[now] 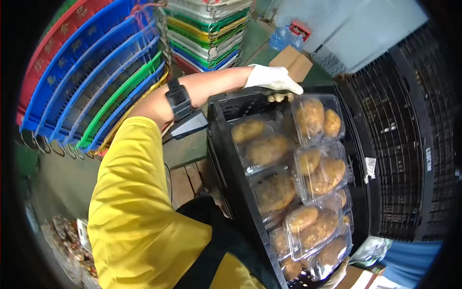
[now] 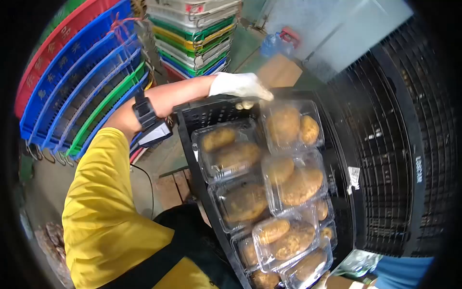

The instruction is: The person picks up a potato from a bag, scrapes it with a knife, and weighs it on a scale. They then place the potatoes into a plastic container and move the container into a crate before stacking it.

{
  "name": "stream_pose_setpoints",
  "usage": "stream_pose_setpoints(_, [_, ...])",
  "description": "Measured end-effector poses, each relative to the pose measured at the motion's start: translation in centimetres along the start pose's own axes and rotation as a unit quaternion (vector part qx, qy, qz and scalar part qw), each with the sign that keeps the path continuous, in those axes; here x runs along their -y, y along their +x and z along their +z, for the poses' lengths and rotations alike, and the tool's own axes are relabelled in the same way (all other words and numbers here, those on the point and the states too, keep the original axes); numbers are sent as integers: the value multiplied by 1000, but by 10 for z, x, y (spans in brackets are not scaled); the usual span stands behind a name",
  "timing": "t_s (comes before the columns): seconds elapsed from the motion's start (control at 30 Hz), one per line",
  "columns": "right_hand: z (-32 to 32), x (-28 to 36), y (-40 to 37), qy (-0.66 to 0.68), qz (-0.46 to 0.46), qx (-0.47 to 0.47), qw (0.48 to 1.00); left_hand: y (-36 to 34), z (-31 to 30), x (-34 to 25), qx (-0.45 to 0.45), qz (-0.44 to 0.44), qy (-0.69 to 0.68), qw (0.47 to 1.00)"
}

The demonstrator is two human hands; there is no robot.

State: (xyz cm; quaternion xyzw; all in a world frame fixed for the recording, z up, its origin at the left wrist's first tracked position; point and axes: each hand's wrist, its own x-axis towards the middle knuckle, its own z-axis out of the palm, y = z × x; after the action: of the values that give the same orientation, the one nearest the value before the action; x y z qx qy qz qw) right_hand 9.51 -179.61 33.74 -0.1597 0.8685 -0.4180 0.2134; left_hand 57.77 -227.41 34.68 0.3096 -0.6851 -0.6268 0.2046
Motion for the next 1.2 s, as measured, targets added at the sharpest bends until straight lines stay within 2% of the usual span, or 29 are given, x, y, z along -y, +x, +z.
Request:
stream_pose_setpoints(0.03, [-2,0,0,4,-10,2,1000,1,6,-12,-41,-78,22,996])
stream_pose_setpoints(0.1, [-4,4,-7,13,-23,1,1000,2,8,-10,-31,-50,9,998])
stream_pose_setpoints(0.17, [24,41,-37,25,6,-56,998,3,9,-8,-47,-67,43,996])
stream_pose_setpoints(0.27, [26,46,-52,75,24,-36,996,-8,25,-30,-111,-57,126,984])
stream_pose_setpoints(0.3, [27,54,-60,134,42,-14,990,-8,24,-32,-99,-32,136,985])
stream_pose_setpoints(0.33, [27,60,-63,128,59,-8,990,-8,23,-33,-87,-7,145,985])
stream_pose_setpoints(0.37, [28,67,-72,183,61,2,981,-9,20,-35,-130,-16,171,977])
stream_pose_setpoints(0.4, [26,56,-67,178,27,-6,984,1,-15,-12,-135,91,385,908])
stream_pose_setpoints(0.43, [27,61,-74,229,30,9,973,-4,-8,-25,-150,22,349,925])
stream_pose_setpoints(0.47, [30,57,-73,219,15,17,976,-9,-37,-13,-131,56,451,881])
stream_pose_setpoints(0.5, [33,52,-73,209,-1,26,978,-15,-32,-22,-139,39,512,847])
stream_pose_setpoints(0.53, [29,46,-74,232,-19,34,972,-27,-15,-36,-128,112,604,778])
stream_pose_setpoints(0.57, [31,36,-70,260,-50,32,964,-35,-3,-43,-117,175,539,815])
stream_pose_setpoints(0.63, [29,10,-58,227,-120,-15,966,-58,49,-77,-129,202,501,832])
stream_pose_setpoints(0.7, [8,-6,-81,294,-89,18,951,-81,110,-105,-111,240,523,810])
stream_pose_setpoints(0.77, [-10,-50,-88,323,-87,46,941,-88,165,-118,-89,243,455,852])
stream_pose_setpoints(0.83, [-42,-94,-101,325,-59,67,941,-90,221,-132,-55,259,481,836])
stream_pose_setpoints(0.87, [-58,-118,-108,334,-29,60,940,-87,246,-134,-36,256,423,869])
stream_pose_setpoints(0.93, [-94,-160,-126,339,32,34,939,-87,305,-149,18,318,506,802])
stream_pose_setpoints(0.97, [-108,-190,-133,338,32,9,941,-86,340,-158,47,360,529,767])
stream_pose_setpoints(1.03, [-132,-243,-156,388,51,-22,920,-76,403,-166,86,375,507,771])
stream_pose_setpoints(1.1, [-147,-286,-180,408,77,-56,908,-64,460,-173,134,412,498,751])
stream_pose_setpoints(1.13, [-152,-305,-195,405,88,-74,907,-60,497,-172,175,347,357,849])
stream_pose_setpoints(1.17, [-156,-322,-213,426,87,-87,896,-53,523,-173,200,395,386,809])
stream_pose_setpoints(1.2, [-159,-334,-228,437,105,-105,887,-51,558,-175,229,405,383,798])
